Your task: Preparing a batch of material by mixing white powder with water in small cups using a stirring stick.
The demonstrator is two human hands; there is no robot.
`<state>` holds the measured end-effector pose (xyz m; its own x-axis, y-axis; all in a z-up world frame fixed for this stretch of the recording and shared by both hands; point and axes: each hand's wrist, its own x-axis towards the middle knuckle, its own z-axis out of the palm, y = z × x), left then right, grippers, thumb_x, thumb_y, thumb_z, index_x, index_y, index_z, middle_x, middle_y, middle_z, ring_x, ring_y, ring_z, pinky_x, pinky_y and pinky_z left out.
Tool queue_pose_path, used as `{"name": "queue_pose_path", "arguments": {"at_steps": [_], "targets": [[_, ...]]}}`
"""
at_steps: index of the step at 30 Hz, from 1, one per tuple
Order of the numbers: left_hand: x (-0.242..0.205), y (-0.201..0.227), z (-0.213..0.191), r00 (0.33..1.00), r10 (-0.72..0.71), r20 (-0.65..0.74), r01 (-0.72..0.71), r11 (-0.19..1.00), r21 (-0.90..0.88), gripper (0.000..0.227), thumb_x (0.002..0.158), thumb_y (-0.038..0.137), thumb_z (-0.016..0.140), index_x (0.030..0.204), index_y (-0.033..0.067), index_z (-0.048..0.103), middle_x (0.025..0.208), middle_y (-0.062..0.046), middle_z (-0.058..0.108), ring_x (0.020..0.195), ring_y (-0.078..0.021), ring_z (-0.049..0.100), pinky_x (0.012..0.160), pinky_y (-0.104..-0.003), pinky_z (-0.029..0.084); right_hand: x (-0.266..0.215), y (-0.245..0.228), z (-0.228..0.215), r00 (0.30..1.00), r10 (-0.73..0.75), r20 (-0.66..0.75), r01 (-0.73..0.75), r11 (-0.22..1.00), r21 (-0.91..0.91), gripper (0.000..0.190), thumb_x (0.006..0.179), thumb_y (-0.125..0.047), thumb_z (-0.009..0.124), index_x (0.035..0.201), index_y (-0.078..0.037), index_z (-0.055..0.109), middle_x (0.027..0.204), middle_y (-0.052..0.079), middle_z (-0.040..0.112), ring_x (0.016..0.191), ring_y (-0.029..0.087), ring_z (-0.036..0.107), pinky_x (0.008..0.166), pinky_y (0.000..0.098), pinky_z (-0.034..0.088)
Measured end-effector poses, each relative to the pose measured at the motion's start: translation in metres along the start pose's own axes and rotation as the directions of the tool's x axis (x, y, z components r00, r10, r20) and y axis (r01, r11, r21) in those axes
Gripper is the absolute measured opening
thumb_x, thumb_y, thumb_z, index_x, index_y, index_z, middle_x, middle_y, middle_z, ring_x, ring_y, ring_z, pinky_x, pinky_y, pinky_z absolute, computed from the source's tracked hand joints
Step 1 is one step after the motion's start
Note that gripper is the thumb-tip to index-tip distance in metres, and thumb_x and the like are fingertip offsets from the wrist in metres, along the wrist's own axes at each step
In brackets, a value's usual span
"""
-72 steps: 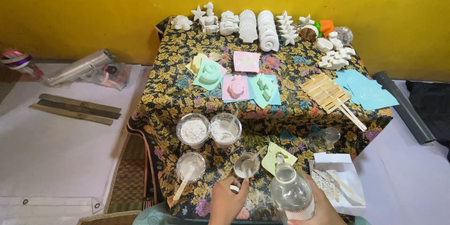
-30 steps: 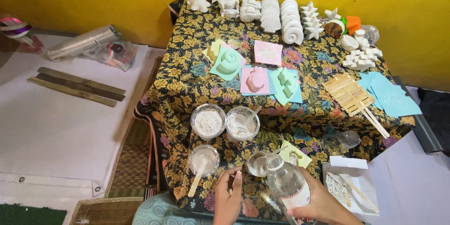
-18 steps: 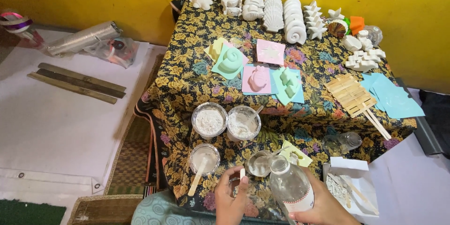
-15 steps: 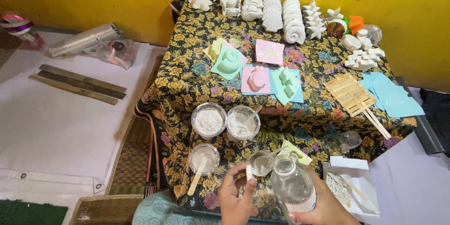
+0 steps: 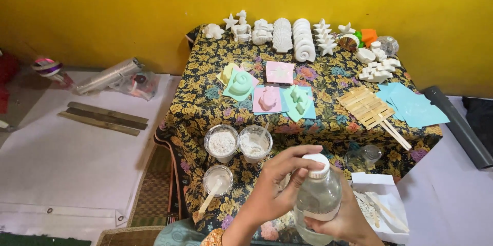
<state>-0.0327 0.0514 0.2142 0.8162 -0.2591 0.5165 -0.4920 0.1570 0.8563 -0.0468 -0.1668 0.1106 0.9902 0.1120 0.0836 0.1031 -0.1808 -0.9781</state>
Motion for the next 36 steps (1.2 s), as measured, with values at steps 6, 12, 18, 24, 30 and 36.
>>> {"name": "queue_pose_path", "arguments": {"at_steps": [6, 12, 18, 24, 30, 36], "targets": [[0.025, 0.001, 0.001, 0.997, 0.015, -0.073, -0.018, 0.999, -0.034, 0.029, 0.095, 0.047, 0.065, 0.098, 0.0198, 0.074, 0.115, -0.007, 0.064, 0.111, -0.0204, 0.06, 0.093, -0.037, 0.052, 0.018, -0.039, -0.001, 0.976, -0.204, 0.077, 0.204, 0.979, 0.01, 0.115, 0.048, -0.019, 0.102, 0.146, -0.011, 0.043, 0.13, 0.013, 0.069, 0.116, 0.029, 0.073, 0.099, 0.0425, 0.057], [0.025, 0.019, -0.002, 0.982, -0.01, -0.189, -0.021, 0.987, -0.162, 0.046, 0.109, 0.019, 0.035, 0.154, 0.0103, 0.033, 0.149, -0.028, 0.05, 0.137, -0.0379, 0.052, 0.117, -0.049, 0.044, 0.057, -0.094, 0.013, 0.961, -0.253, 0.11, 0.246, 0.966, 0.075, 0.114, 0.045, -0.017, 0.096, 0.145, -0.004, 0.041, 0.128, 0.015, 0.067, 0.118, 0.029, 0.068, 0.104, 0.0416, 0.056], [-0.086, -0.07, 0.032, 0.506, 0.393, -0.767, -0.336, 0.91, 0.245, 0.037, 0.077, -0.009, 0.043, 0.103, 0.0126, 0.057, 0.093, -0.014, 0.069, 0.083, -0.0224, 0.068, 0.075, -0.032, 0.059, 0.139, -0.164, 0.075, 0.813, -0.582, -0.009, 0.582, 0.813, -0.002, 0.109, 0.057, -0.036, 0.089, 0.146, -0.002, 0.038, 0.137, 0.017, 0.059, 0.122, 0.03, 0.064, 0.11, 0.0475, 0.054], [-0.142, -0.179, 0.037, 0.63, 0.15, -0.762, 0.272, 0.877, 0.397, 0.021, 0.069, -0.004, 0.052, 0.076, 0.0144, 0.061, 0.065, -0.002, 0.065, 0.047, -0.0099, 0.054, 0.038, -0.023, 0.045, 0.235, -0.159, 0.17, 0.863, -0.483, -0.145, 0.501, 0.853, 0.142, 0.112, 0.064, -0.025, 0.093, 0.153, -0.008, 0.028, 0.138, 0.016, 0.051, 0.126, 0.031, 0.057, 0.098, 0.0451, 0.062], [-0.172, -0.272, 0.018, 0.817, -0.051, -0.574, 0.414, 0.745, 0.523, 0.048, 0.084, 0.056, 0.072, 0.114, 0.0183, 0.069, 0.104, -0.003, 0.067, 0.094, -0.0199, 0.068, 0.076, -0.039, 0.059, 0.293, -0.131, 0.233, 0.875, -0.434, -0.216, 0.465, 0.877, 0.12, 0.095, 0.065, -0.025, 0.091, 0.138, -0.011, 0.033, 0.126, 0.018, 0.062, 0.113, 0.03, 0.067, 0.086, 0.0364, 0.065], [-0.171, -0.303, 0.021, 0.751, -0.116, -0.65, 0.62, 0.463, 0.634, 0.068, 0.085, 0.072, 0.048, 0.121, 0.017, 0.067, 0.101, -0.004, 0.069, 0.092, -0.0204, 0.067, 0.074, -0.036, 0.057, 0.321, -0.094, 0.258, 0.883, -0.426, -0.198, 0.44, 0.897, 0.035, 0.097, 0.064, -0.024, 0.092, 0.141, -0.008, 0.035, 0.129, 0.017, 0.055, 0.121, 0.03, 0.058, 0.099, 0.039, 0.055]]}}
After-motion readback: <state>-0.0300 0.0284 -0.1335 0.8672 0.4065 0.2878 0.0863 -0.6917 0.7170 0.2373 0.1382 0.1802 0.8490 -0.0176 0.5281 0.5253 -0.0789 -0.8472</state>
